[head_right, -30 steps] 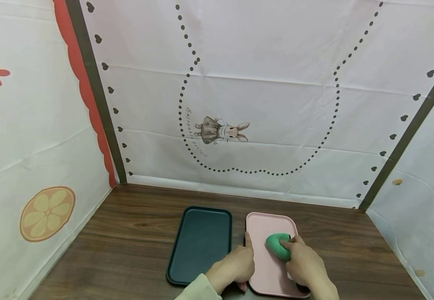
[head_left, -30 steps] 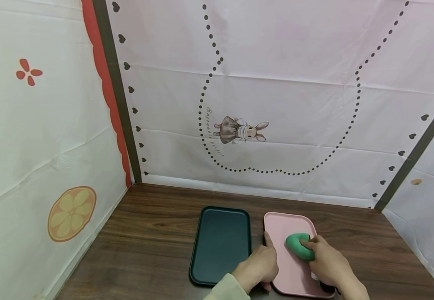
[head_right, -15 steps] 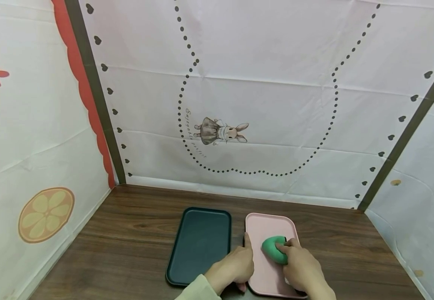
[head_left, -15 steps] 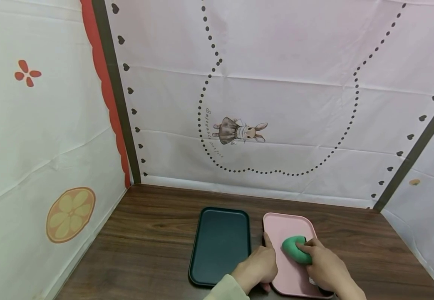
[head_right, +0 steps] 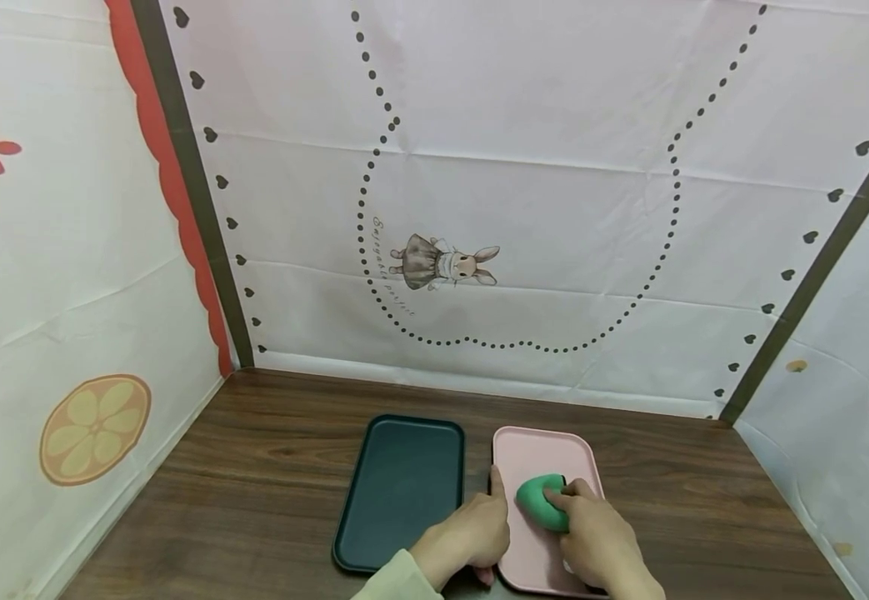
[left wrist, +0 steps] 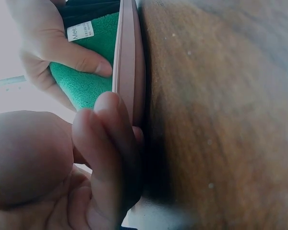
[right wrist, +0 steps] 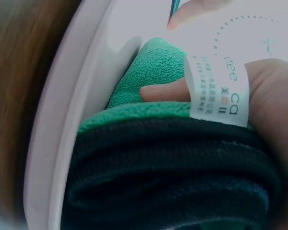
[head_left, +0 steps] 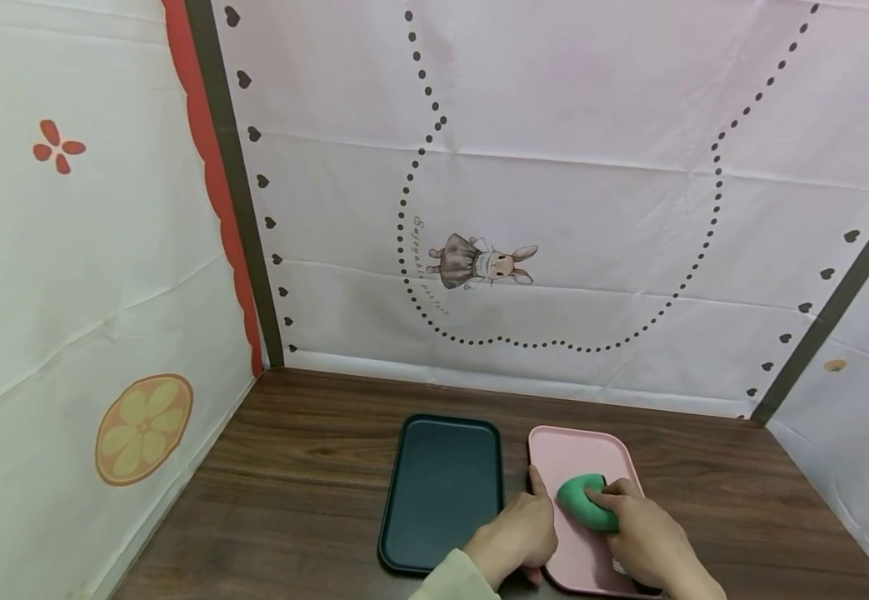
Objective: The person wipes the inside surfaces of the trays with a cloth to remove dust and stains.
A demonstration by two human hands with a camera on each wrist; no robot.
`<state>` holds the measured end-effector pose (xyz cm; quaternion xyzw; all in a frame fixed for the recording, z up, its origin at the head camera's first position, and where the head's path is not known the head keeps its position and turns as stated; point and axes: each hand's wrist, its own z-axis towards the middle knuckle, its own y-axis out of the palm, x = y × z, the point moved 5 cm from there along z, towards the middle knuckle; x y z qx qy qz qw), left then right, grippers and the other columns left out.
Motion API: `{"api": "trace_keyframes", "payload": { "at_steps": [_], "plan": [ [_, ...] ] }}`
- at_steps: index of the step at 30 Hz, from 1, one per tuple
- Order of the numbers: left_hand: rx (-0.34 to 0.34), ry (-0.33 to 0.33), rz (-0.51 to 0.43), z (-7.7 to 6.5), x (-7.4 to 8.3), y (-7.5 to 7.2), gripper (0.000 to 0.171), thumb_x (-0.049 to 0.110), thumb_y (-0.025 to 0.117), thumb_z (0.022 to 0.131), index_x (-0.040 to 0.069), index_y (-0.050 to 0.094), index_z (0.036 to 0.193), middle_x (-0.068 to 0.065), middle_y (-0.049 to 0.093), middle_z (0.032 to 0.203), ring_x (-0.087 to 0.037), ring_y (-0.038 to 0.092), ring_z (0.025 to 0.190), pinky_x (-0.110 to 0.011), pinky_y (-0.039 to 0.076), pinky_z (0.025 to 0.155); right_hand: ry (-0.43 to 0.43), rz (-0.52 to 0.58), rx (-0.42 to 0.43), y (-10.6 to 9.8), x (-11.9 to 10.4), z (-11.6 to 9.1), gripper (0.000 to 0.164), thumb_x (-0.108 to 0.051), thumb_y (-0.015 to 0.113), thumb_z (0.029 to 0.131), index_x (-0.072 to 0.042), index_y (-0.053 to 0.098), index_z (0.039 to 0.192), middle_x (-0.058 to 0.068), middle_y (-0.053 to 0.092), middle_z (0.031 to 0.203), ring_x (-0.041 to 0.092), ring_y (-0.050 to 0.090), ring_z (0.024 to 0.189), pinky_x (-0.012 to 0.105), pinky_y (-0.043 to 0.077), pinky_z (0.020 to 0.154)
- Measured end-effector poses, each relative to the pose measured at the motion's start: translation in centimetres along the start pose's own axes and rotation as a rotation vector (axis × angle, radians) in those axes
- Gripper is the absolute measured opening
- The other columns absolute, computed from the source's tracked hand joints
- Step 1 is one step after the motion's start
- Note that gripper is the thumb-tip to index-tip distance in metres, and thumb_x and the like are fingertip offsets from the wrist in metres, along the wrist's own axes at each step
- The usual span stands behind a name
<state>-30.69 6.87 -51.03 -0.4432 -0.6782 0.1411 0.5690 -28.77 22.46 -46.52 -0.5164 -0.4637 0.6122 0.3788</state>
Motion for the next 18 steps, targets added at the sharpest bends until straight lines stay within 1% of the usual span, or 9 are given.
{"api": "trace_keyframes", "payload": {
  "at_steps": [3,7,11,13,15,18],
  "plan": [
    [0.004,-0.001,0.008,0.1,0.1,0.0,0.085,0.005,0.06,0.099,0.002,0.008,0.166,-0.012,0.064,0.066,-0.012,0.055,0.032,-0.025,0.045,0.034,-0.012,-0.005,0.006,0.1,-0.4,-0.1,0.063,0.002,0.073,0.072,-0.017,0.073,0.132,-0.001,0.066,0.124,0.018,0.068,0.099,0.041,0.056,0.072],
    [0.004,-0.006,0.013,0.1,0.2,-0.1,0.084,0.006,0.06,0.099,0.002,0.009,0.166,-0.012,0.064,0.068,-0.012,0.054,0.032,-0.025,0.044,0.034,-0.025,-0.023,0.019,0.1,-0.8,-0.2,0.063,0.002,0.074,0.072,-0.017,0.073,0.132,-0.001,0.066,0.124,0.017,0.067,0.097,0.042,0.056,0.072],
    [-0.004,-0.003,0.003,0.1,0.2,-0.2,0.084,0.005,0.059,0.099,0.003,0.009,0.166,-0.014,0.067,0.069,-0.012,0.053,0.032,-0.025,0.044,0.034,-0.033,-0.023,0.026,0.2,-1.1,-0.2,0.062,0.003,0.074,0.073,-0.017,0.074,0.132,-0.002,0.066,0.123,0.016,0.065,0.098,0.039,0.055,0.071],
    [0.0,-0.003,0.007,0.2,0.2,-0.2,0.085,0.005,0.06,0.098,0.002,0.009,0.166,-0.014,0.067,0.071,-0.012,0.053,0.032,-0.025,0.044,0.034,-0.031,-0.02,0.025,0.4,-1.2,-0.2,0.063,0.003,0.074,0.072,-0.017,0.074,0.132,-0.002,0.066,0.123,0.016,0.065,0.097,0.038,0.054,0.07],
    [-0.002,-0.006,0.008,0.1,0.1,-0.1,0.086,0.005,0.06,0.098,0.003,0.008,0.166,-0.011,0.066,0.065,-0.012,0.053,0.032,-0.025,0.043,0.034,-0.023,-0.018,0.019,0.5,-1.3,-0.2,0.064,0.004,0.073,0.072,-0.018,0.073,0.132,-0.003,0.065,0.124,0.015,0.063,0.096,0.037,0.053,0.069],
    [0.009,-0.013,0.029,0.1,0.1,-0.1,0.087,0.005,0.061,0.097,0.003,0.008,0.166,-0.009,0.062,0.066,-0.011,0.053,0.033,-0.024,0.043,0.035,-0.025,-0.018,0.023,0.6,-1.4,-0.2,0.065,0.004,0.073,0.071,-0.018,0.073,0.132,-0.003,0.065,0.123,0.014,0.062,0.095,0.037,0.052,0.069]
  ]
}}
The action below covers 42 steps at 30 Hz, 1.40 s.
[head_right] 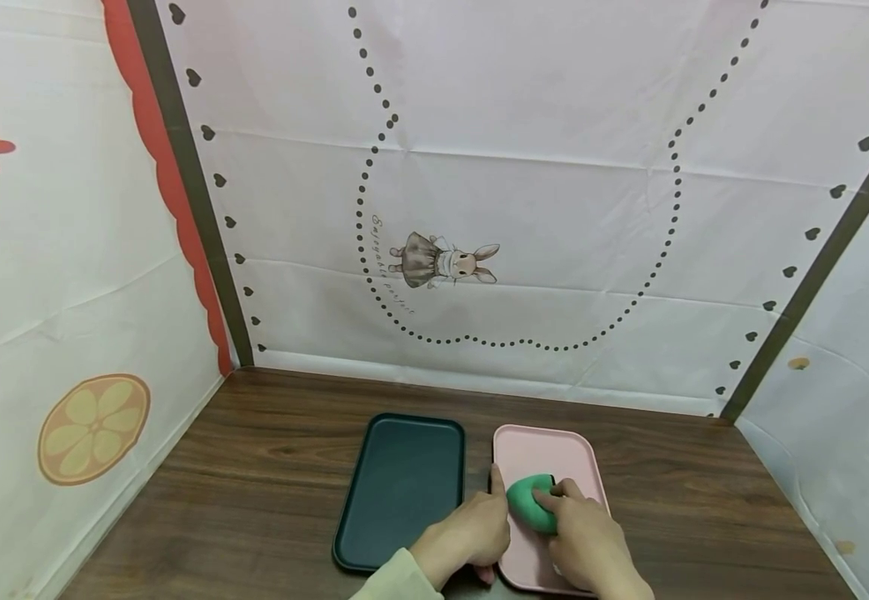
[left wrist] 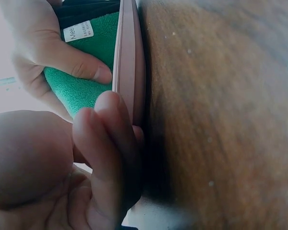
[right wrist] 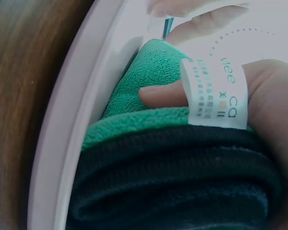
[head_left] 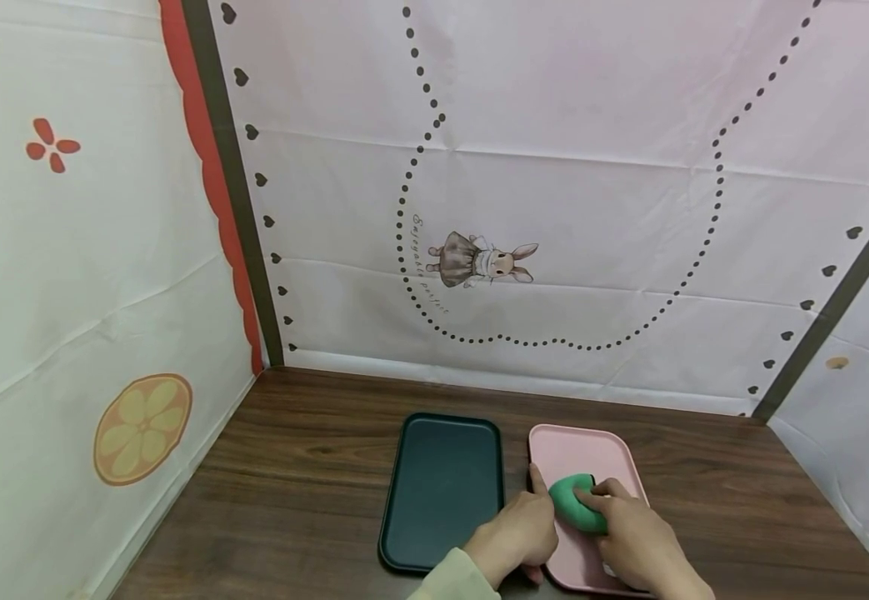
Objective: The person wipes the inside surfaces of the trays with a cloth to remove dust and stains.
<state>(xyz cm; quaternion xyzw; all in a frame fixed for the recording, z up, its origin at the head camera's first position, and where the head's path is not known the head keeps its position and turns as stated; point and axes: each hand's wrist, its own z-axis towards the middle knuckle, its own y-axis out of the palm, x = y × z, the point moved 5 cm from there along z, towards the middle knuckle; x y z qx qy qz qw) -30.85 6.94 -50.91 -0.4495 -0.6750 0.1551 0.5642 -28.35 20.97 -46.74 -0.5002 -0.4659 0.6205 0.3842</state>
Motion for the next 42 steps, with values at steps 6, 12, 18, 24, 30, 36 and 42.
{"api": "trace_keyframes", "payload": {
  "at_steps": [6,12,18,24,30,36,42],
  "plan": [
    [-0.003,-0.005,0.026,-0.1,0.1,0.0,0.087,0.005,0.062,0.098,0.003,0.008,0.166,-0.007,0.061,0.063,-0.011,0.051,0.032,-0.024,0.042,0.034,-0.001,0.002,-0.003,0.0,-0.3,0.1,0.065,0.003,0.073,0.072,-0.018,0.073,0.133,-0.003,0.065,0.124,0.015,0.064,0.098,0.037,0.053,0.071],
    [-0.02,0.002,0.04,-0.1,0.0,-0.1,0.088,0.006,0.063,0.098,0.003,0.007,0.166,-0.006,0.062,0.059,-0.01,0.049,0.032,-0.023,0.04,0.035,0.007,0.006,-0.017,0.0,-0.4,0.2,0.064,0.003,0.073,0.073,-0.018,0.072,0.134,-0.002,0.065,0.124,0.017,0.065,0.1,0.038,0.053,0.071],
    [-0.025,0.003,0.045,-0.2,-0.1,0.0,0.089,0.005,0.063,0.097,0.003,0.008,0.166,-0.007,0.062,0.058,-0.011,0.049,0.031,-0.023,0.039,0.034,0.014,0.007,-0.012,0.1,-0.5,0.4,0.062,0.002,0.072,0.073,-0.018,0.073,0.133,-0.001,0.065,0.125,0.02,0.067,0.103,0.041,0.055,0.072],
    [-0.024,0.005,0.046,-0.2,-0.1,0.0,0.089,0.005,0.063,0.096,0.003,0.008,0.166,-0.006,0.063,0.057,-0.01,0.048,0.031,-0.022,0.039,0.034,0.019,0.021,-0.006,0.1,-0.6,0.7,0.061,0.002,0.071,0.073,-0.016,0.074,0.131,0.0,0.066,0.124,0.022,0.068,0.106,0.044,0.058,0.074],
    [-0.024,0.027,0.061,-0.2,0.0,0.0,0.089,0.005,0.064,0.097,0.001,0.007,0.166,-0.006,0.063,0.056,-0.01,0.048,0.031,-0.022,0.039,0.033,0.048,0.041,-0.025,0.2,-0.7,1.1,0.06,0.003,0.071,0.075,-0.016,0.074,0.131,0.002,0.066,0.126,0.023,0.069,0.104,0.045,0.057,0.07],
    [-0.019,0.044,0.067,-0.3,0.1,-0.1,0.089,0.006,0.064,0.097,-0.001,0.008,0.165,-0.005,0.062,0.055,-0.01,0.048,0.03,-0.022,0.039,0.033,0.089,0.056,-0.059,0.1,-0.7,1.4,0.06,0.005,0.067,0.076,-0.014,0.073,0.132,0.005,0.065,0.127,0.024,0.068,0.099,0.045,0.055,0.065],
    [-0.025,0.049,0.077,-0.2,0.1,-0.1,0.087,0.008,0.064,0.098,-0.001,0.009,0.165,-0.006,0.063,0.055,-0.01,0.047,0.031,-0.022,0.039,0.034,0.115,0.057,-0.08,0.0,-0.8,1.7,0.06,0.005,0.065,0.077,-0.014,0.072,0.133,0.008,0.064,0.129,0.023,0.067,0.095,0.043,0.053,0.063]
  ]
}}
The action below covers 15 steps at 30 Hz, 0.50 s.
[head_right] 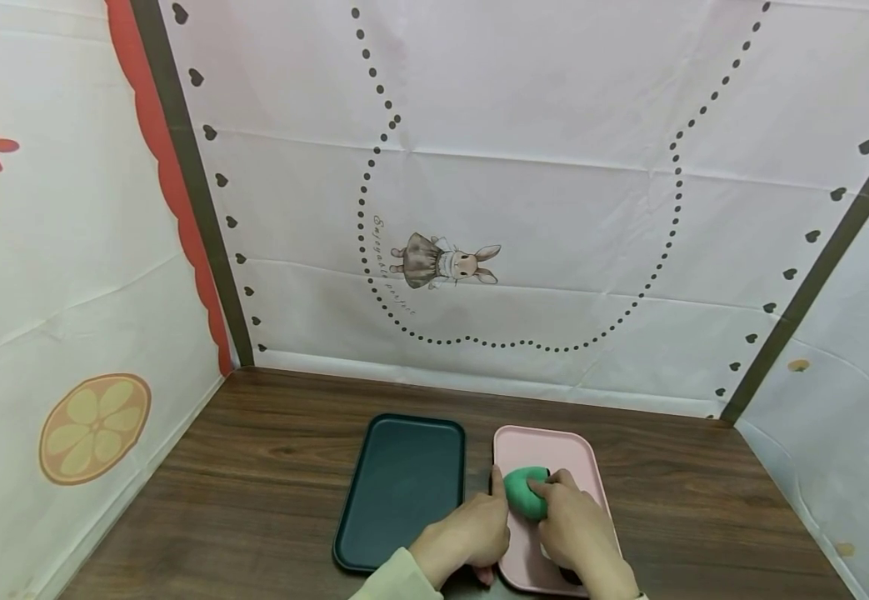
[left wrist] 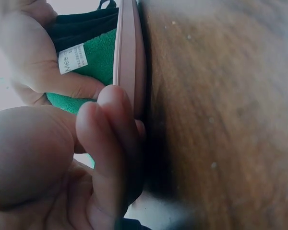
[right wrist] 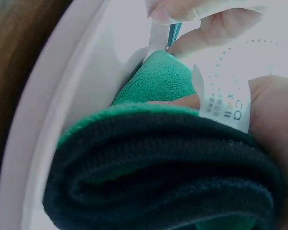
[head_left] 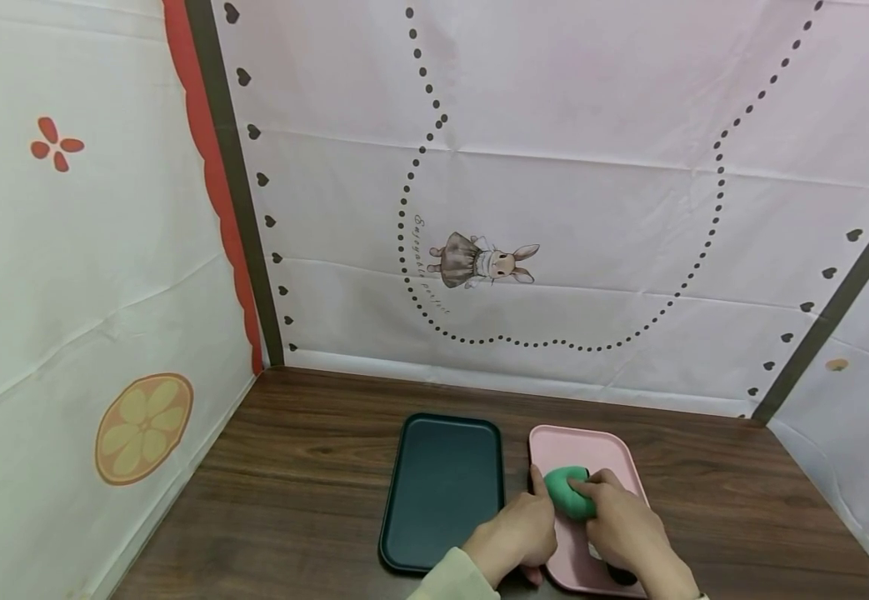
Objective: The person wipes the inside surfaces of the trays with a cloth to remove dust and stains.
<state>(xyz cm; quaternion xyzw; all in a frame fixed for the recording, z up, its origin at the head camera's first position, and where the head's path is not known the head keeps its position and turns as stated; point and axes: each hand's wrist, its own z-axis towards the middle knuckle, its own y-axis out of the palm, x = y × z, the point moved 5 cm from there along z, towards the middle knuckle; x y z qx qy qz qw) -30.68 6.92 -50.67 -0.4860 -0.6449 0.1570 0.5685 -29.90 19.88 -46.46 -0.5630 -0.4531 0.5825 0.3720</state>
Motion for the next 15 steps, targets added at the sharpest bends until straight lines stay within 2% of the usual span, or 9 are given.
{"api": "trace_keyframes", "payload": {
  "at_steps": [4,12,15],
  "plan": [
    [0.005,0.009,0.02,0.0,0.0,0.0,0.087,0.009,0.064,0.098,-0.002,0.01,0.165,-0.005,0.062,0.055,-0.01,0.048,0.031,-0.022,0.04,0.035,-0.002,-0.005,-0.001,-0.1,-0.3,0.3,0.059,0.005,0.065,0.078,-0.013,0.072,0.134,0.009,0.063,0.13,0.022,0.067,0.095,0.044,0.054,0.063],
    [-0.021,-0.016,-0.057,0.1,-0.2,0.1,0.085,0.008,0.061,0.1,0.002,0.008,0.166,-0.007,0.065,0.053,-0.011,0.051,0.031,-0.023,0.041,0.032,-0.027,-0.027,0.015,-0.3,-0.6,1.1,0.058,0.005,0.064,0.077,-0.01,0.073,0.132,0.013,0.064,0.126,0.024,0.066,0.089,0.044,0.054,0.064],
    [-0.023,-0.014,-0.051,0.1,-0.3,0.1,0.085,0.008,0.062,0.1,0.002,0.009,0.166,-0.006,0.065,0.053,-0.011,0.053,0.031,-0.023,0.041,0.032,-0.022,-0.025,0.001,-0.3,-0.6,1.4,0.058,0.005,0.063,0.077,-0.01,0.072,0.132,0.015,0.063,0.127,0.023,0.065,0.086,0.044,0.054,0.063]
  ]
}}
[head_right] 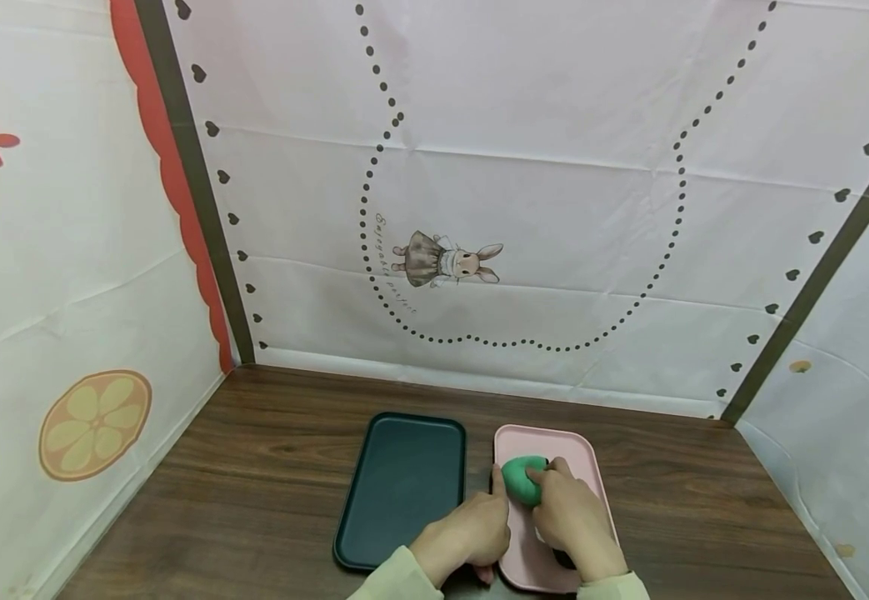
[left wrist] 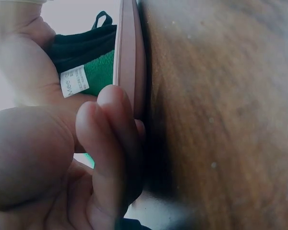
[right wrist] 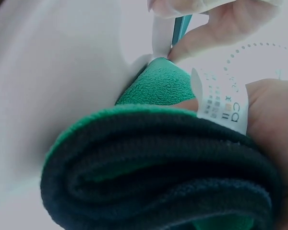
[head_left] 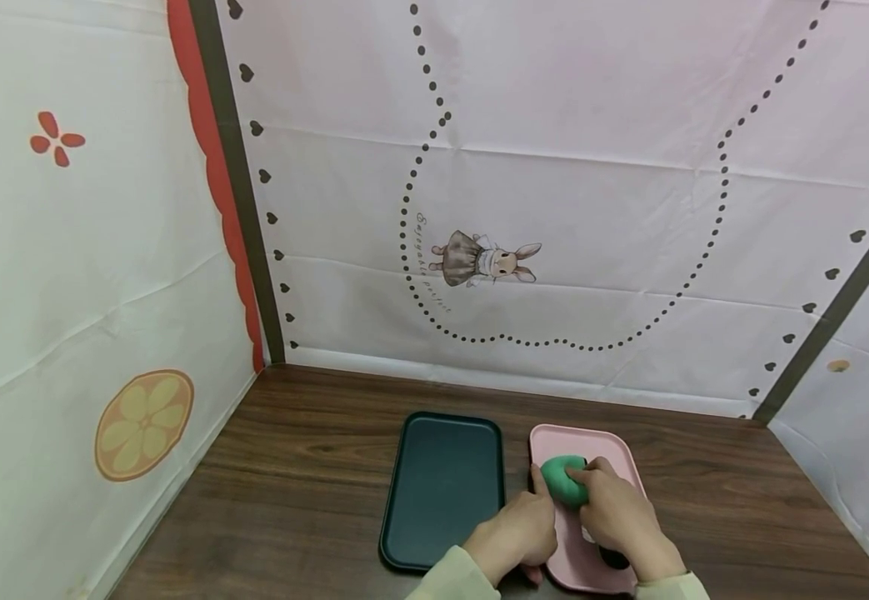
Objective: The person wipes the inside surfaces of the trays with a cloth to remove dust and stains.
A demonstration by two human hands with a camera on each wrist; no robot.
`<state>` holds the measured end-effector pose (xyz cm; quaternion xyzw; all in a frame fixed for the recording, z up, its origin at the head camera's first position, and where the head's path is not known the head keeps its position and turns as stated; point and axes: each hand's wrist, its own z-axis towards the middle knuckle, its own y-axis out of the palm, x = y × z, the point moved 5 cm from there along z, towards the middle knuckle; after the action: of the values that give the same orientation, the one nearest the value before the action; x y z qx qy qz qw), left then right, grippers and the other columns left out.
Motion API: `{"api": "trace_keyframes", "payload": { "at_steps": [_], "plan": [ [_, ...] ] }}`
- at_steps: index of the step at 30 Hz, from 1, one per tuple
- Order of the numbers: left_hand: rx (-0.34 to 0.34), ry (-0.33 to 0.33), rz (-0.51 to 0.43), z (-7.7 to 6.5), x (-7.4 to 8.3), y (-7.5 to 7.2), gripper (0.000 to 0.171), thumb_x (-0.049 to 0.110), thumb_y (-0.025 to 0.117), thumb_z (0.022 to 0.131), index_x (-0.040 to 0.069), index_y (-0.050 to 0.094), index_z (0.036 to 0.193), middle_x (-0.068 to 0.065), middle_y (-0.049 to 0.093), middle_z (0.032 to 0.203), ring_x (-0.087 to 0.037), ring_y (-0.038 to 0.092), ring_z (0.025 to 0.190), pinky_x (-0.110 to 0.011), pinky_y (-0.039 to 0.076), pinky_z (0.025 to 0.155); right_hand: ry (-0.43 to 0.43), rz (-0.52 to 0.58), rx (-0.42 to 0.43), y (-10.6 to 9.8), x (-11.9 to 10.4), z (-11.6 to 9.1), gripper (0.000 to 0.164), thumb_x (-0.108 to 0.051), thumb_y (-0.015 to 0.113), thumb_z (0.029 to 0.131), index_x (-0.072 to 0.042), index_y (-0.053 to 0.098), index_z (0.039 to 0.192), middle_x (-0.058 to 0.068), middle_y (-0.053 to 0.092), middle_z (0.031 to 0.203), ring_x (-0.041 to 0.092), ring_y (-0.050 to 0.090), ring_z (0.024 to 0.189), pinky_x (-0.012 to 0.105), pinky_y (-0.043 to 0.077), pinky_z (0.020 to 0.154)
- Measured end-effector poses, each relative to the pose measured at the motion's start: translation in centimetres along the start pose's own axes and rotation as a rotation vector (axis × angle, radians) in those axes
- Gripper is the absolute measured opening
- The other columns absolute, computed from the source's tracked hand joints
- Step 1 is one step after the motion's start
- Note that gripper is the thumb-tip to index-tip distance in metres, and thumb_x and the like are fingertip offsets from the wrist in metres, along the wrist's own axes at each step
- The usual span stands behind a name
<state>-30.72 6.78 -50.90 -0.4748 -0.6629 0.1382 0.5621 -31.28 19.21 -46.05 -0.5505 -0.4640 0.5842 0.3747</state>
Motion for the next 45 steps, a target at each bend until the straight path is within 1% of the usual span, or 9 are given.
{"api": "trace_keyframes", "payload": {
  "at_steps": [9,15,29,31,34,36,38,40,45],
  "plan": [
    [-0.002,0.002,0.003,-0.1,0.1,-0.1,0.085,0.007,0.062,0.1,0.002,0.009,0.166,-0.006,0.064,0.051,-0.011,0.052,0.03,-0.023,0.042,0.033,-0.02,-0.008,-0.002,-0.2,-0.2,1.1,0.058,0.004,0.063,0.077,-0.009,0.072,0.133,0.019,0.063,0.124,0.026,0.065,0.085,0.049,0.057,0.073],
    [-0.012,0.0,0.006,-0.2,0.1,0.0,0.088,0.006,0.063,0.099,0.002,0.006,0.166,-0.006,0.065,0.053,-0.01,0.052,0.03,-0.022,0.043,0.033,-0.001,-0.005,-0.044,-0.4,-0.1,2.0,0.058,0.002,0.064,0.079,-0.009,0.07,0.135,0.019,0.063,0.124,0.027,0.064,0.088,0.05,0.057,0.074],
    [0.003,0.03,0.045,-0.5,0.2,-0.1,0.086,0.006,0.063,0.098,-0.001,0.009,0.165,-0.004,0.063,0.054,-0.009,0.052,0.03,-0.021,0.043,0.034,0.027,0.003,-0.07,-0.7,0.1,3.9,0.054,0.001,0.059,0.084,-0.01,0.069,0.136,0.025,0.059,0.137,0.025,0.059,0.089,0.044,0.051,0.073],
    [0.007,0.029,0.051,-0.5,0.2,-0.1,0.086,0.006,0.063,0.098,-0.002,0.009,0.165,-0.003,0.062,0.053,-0.009,0.053,0.03,-0.02,0.044,0.035,0.027,0.003,-0.07,-0.8,0.1,4.2,0.054,0.001,0.059,0.085,-0.01,0.07,0.136,0.026,0.059,0.138,0.025,0.059,0.094,0.044,0.051,0.074],
    [0.008,0.026,0.051,-0.5,0.2,-0.1,0.087,0.006,0.063,0.098,-0.001,0.009,0.165,-0.003,0.063,0.052,-0.009,0.053,0.03,-0.02,0.044,0.035,0.026,0.004,-0.072,-0.8,0.1,4.6,0.055,0.003,0.059,0.084,-0.01,0.069,0.136,0.031,0.054,0.146,0.038,0.063,0.116,0.049,0.053,0.082],
    [0.009,0.024,0.043,-0.5,0.2,-0.1,0.086,0.006,0.063,0.098,-0.001,0.009,0.165,-0.003,0.063,0.052,-0.009,0.052,0.03,-0.021,0.044,0.035,0.032,0.007,-0.078,-0.8,0.1,4.8,0.057,0.003,0.058,0.083,-0.009,0.069,0.137,0.034,0.047,0.152,0.048,0.055,0.132,0.055,0.053,0.088],
    [0.007,0.021,0.035,-0.5,0.1,0.0,0.086,0.006,0.063,0.098,0.0,0.009,0.165,-0.003,0.063,0.051,-0.009,0.051,0.03,-0.021,0.044,0.035,0.038,0.008,-0.085,-0.8,0.2,4.9,0.058,0.003,0.058,0.082,-0.009,0.068,0.138,0.036,0.041,0.156,0.051,0.047,0.141,0.059,0.053,0.092],
    [0.007,0.019,0.025,-0.5,0.1,-0.1,0.086,0.006,0.063,0.098,-0.001,0.01,0.165,-0.003,0.063,0.051,-0.009,0.051,0.03,-0.021,0.044,0.034,0.04,0.007,-0.094,-0.8,0.3,4.9,0.058,0.003,0.059,0.083,-0.009,0.067,0.139,0.036,0.041,0.156,0.05,0.052,0.135,0.058,0.054,0.089],
    [-0.006,0.011,-0.008,-0.4,0.0,-0.1,0.085,0.005,0.061,0.098,-0.001,0.01,0.165,-0.005,0.064,0.052,-0.009,0.05,0.029,-0.021,0.042,0.033,-0.007,-0.008,-0.099,-0.8,0.1,4.7,0.059,0.005,0.06,0.081,-0.007,0.066,0.139,0.035,0.047,0.149,0.038,0.062,0.118,0.046,0.054,0.084]
  ]
}}
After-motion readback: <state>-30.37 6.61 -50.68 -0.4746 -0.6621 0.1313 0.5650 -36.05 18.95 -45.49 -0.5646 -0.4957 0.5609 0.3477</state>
